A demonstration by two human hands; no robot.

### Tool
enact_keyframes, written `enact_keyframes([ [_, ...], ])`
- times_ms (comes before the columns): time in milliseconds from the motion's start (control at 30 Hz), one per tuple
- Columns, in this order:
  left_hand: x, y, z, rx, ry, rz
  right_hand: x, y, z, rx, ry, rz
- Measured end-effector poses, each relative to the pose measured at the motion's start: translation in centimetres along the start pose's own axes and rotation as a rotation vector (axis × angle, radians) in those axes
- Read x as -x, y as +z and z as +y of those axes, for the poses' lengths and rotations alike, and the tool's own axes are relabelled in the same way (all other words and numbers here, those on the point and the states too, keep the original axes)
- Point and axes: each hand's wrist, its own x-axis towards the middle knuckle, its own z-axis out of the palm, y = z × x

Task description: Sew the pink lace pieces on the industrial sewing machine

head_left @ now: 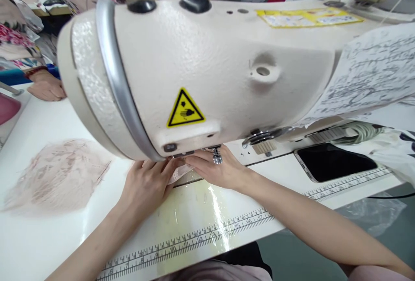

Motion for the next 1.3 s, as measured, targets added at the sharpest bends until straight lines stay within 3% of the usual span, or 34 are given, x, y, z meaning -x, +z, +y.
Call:
enact_keyframes([
  [367, 0.0, 0.1, 0.0, -0.029, 0.004, 0.006, 0.1, -0.4, 0.0, 0.068, 0.035, -0.032],
  [600, 0.8, 0.6, -0.9, 0.112, 0.084, 0.089, -0.3, 0.5, 0.0, -0.036, -0.065, 0.137],
  [967, 1.2, 0.7, -2.3, 0.180, 0.053, 0.055, -0.2, 0.6, -0.6, 0.032, -0.115, 0.099],
  [1300, 1.3, 0.6, -2.4, 0.087, 0.166, 0.109, -0.3, 2.0, -1.3, -0.150, -0.176, 0.074],
])
